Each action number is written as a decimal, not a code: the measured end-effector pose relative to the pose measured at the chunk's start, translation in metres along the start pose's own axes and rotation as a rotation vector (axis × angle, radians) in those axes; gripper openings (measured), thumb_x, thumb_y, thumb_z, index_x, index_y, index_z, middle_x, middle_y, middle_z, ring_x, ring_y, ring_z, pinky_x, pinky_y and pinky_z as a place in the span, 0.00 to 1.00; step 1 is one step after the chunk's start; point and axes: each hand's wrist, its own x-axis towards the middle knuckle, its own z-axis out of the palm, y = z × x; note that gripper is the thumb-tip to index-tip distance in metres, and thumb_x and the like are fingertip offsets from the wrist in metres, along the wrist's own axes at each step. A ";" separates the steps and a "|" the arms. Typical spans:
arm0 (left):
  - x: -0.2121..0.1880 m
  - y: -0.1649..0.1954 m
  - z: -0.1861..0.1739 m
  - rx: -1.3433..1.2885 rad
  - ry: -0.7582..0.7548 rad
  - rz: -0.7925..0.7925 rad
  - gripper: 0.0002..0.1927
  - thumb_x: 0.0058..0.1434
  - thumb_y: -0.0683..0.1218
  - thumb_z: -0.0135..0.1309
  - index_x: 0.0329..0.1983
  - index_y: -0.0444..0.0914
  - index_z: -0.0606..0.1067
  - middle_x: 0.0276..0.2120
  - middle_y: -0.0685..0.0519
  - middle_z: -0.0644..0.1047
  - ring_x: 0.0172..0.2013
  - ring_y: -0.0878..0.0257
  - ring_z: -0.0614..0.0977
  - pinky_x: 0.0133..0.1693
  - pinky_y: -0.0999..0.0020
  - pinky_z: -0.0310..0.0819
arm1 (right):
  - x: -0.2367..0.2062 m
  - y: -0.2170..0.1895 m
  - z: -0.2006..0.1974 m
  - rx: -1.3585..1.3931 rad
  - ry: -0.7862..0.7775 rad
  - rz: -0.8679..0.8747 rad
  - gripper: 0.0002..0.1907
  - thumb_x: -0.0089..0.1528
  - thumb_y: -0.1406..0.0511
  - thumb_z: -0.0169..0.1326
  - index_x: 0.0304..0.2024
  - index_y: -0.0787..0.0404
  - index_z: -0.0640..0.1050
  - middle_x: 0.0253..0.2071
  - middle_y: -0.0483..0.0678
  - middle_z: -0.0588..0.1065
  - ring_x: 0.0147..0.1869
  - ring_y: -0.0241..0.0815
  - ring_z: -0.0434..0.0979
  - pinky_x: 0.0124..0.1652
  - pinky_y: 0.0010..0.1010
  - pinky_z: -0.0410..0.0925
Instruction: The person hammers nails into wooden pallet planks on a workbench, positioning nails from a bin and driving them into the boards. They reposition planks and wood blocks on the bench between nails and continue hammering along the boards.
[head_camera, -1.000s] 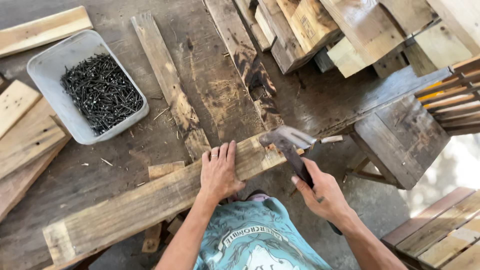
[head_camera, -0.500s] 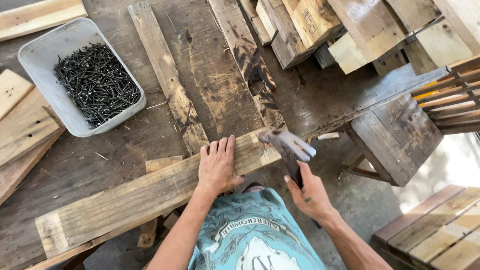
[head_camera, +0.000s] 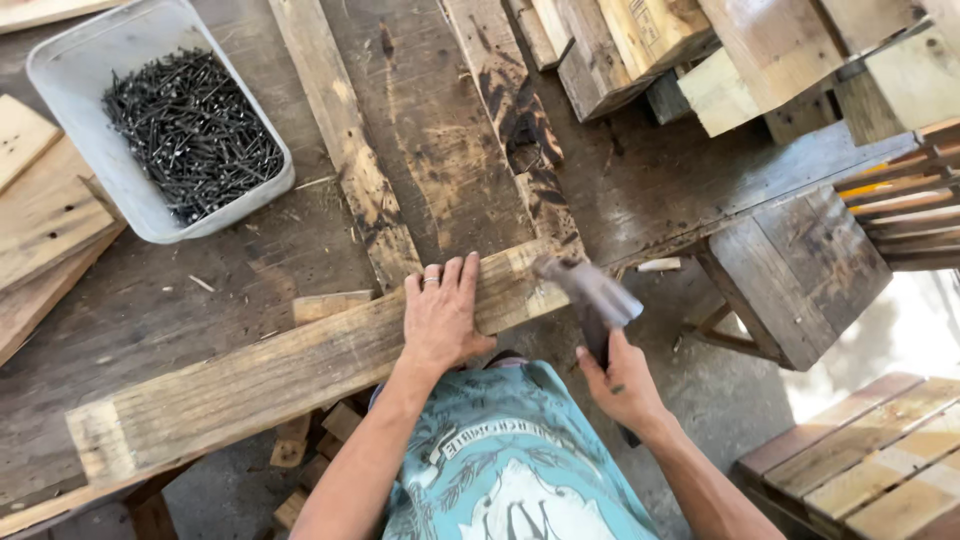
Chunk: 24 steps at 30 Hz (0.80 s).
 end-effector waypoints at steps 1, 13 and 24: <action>-0.003 0.001 -0.001 -0.008 -0.003 0.005 0.66 0.30 0.62 0.73 0.72 0.38 0.58 0.60 0.49 0.67 0.57 0.50 0.68 0.59 0.50 0.57 | -0.005 0.020 0.008 0.033 0.023 0.044 0.15 0.63 0.64 0.59 0.45 0.65 0.69 0.22 0.48 0.72 0.24 0.38 0.71 0.25 0.35 0.66; 0.008 -0.002 0.001 -0.072 0.041 -0.011 0.63 0.31 0.62 0.71 0.71 0.39 0.59 0.59 0.49 0.68 0.56 0.49 0.68 0.58 0.51 0.57 | -0.017 -0.043 -0.088 0.998 0.295 -0.703 0.15 0.61 0.66 0.59 0.47 0.64 0.71 0.20 0.50 0.70 0.20 0.39 0.66 0.22 0.35 0.62; 0.003 0.002 0.002 -0.010 -0.006 -0.024 0.64 0.32 0.63 0.71 0.72 0.39 0.57 0.59 0.49 0.67 0.56 0.50 0.68 0.58 0.50 0.56 | -0.047 0.022 -0.088 1.078 0.283 -0.436 0.10 0.71 0.65 0.62 0.53 0.56 0.76 0.36 0.44 0.77 0.31 0.36 0.74 0.33 0.30 0.67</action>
